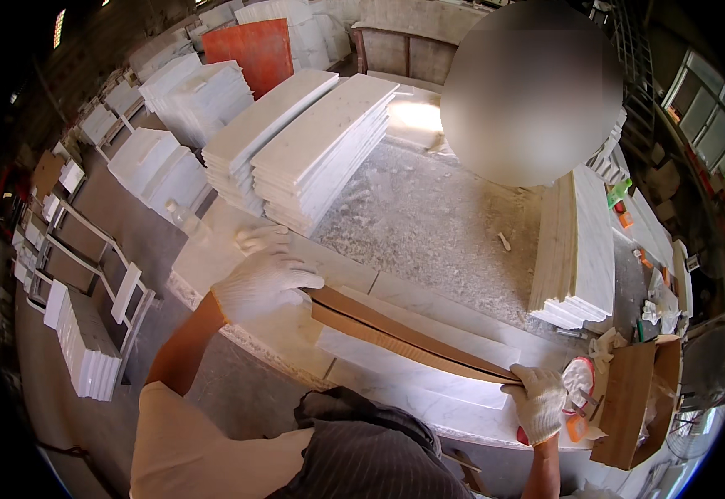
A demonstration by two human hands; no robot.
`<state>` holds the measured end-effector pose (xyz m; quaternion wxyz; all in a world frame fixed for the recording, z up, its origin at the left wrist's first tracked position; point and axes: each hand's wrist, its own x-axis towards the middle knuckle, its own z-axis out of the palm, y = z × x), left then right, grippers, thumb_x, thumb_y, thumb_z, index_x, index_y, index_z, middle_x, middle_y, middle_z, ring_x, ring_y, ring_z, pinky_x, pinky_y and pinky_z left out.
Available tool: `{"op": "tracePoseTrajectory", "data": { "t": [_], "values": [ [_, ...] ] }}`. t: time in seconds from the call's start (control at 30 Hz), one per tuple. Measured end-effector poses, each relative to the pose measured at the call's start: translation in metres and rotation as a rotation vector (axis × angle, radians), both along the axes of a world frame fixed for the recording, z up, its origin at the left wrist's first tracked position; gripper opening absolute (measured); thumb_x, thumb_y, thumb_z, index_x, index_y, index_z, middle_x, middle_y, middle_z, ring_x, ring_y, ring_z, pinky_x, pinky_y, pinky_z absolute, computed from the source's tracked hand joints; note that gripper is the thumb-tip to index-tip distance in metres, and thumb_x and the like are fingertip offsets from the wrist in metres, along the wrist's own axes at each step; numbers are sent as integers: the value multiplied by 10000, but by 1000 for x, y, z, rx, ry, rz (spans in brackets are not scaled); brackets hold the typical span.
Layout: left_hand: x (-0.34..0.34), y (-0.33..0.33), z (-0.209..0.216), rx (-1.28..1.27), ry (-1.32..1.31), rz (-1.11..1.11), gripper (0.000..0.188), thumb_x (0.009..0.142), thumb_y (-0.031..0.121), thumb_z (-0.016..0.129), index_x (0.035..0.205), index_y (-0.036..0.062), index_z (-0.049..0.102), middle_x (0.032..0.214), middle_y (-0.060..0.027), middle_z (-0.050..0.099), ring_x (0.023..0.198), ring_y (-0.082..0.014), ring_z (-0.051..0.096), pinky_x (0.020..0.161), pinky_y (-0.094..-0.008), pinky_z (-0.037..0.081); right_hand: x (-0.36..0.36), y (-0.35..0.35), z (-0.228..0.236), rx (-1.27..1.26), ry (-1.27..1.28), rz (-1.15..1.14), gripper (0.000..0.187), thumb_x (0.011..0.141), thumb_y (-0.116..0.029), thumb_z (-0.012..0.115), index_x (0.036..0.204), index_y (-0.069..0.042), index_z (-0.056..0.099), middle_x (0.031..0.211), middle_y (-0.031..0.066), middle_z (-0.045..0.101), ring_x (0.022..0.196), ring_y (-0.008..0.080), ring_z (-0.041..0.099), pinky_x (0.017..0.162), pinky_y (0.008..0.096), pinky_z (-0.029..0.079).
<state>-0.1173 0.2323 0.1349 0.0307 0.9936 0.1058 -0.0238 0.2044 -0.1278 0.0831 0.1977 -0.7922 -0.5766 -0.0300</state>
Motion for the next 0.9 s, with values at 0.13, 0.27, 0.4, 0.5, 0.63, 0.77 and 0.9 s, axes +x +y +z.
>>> {"op": "tracePoseTrajectory", "data": {
  "t": [0.13, 0.27, 0.4, 0.5, 0.63, 0.77, 0.9],
  "values": [
    [-22, -13, -64, 271, -235, 81, 590, 689, 245, 776, 1237, 114, 601, 1323, -108, 566, 1249, -300, 481, 1043, -444, 408, -5, 4, 1, -6, -17, -27, 353, 671, -237, 800, 958, -81, 667, 776, 103, 656, 724, 321, 610, 699, 434, 459],
    [-18, -40, -45, -157, -426, 213, 611, 699, 235, 770, 1270, 104, 594, 1285, -104, 586, 1213, -317, 495, 1035, -432, 410, -1, 4, 2, 1, -19, -5, 354, 671, -238, 792, 958, -76, 662, 791, 103, 664, 723, 319, 609, 700, 433, 461],
    [-11, -31, -31, -165, -280, 182, 589, 700, 237, 774, 1244, 84, 609, 1241, -100, 601, 1135, -324, 516, 988, -426, 425, 0, 1, 6, 16, -22, 38, 349, 672, -238, 783, 956, -77, 660, 825, 88, 682, 725, 307, 611, 706, 424, 466],
    [5, -32, -32, -99, -233, 174, 480, 697, 233, 775, 1134, 80, 647, 1119, -87, 635, 1032, -316, 531, 919, -423, 434, -1, -1, 5, 13, -32, 31, 319, 693, -236, 769, 957, -92, 663, 836, 75, 691, 722, 286, 614, 714, 417, 475],
    [-5, -18, -64, 29, -263, 114, 303, 689, 220, 767, 943, 89, 664, 873, -75, 642, 898, -300, 527, 830, -424, 424, 1, -8, -2, -32, -45, 22, 294, 715, -242, 762, 947, -101, 649, 771, 55, 661, 730, 275, 623, 710, 407, 481],
    [1, -14, -74, 96, -335, 52, 225, 679, 196, 751, 855, 88, 661, 777, -88, 623, 861, -294, 522, 805, -425, 417, 5, -25, -14, -53, -102, 62, 315, 739, -287, 751, 982, -126, 634, 775, 42, 656, 714, 253, 623, 679, 405, 479],
    [41, -22, -58, 96, -355, 38, 232, 711, 218, 748, 864, 69, 658, 822, -91, 646, 871, -295, 532, 812, -416, 422, 35, -28, 1, -80, -200, -12, 294, 779, -319, 715, 998, -135, 647, 790, 36, 653, 756, 234, 628, 720, 389, 488]
  ]
}}
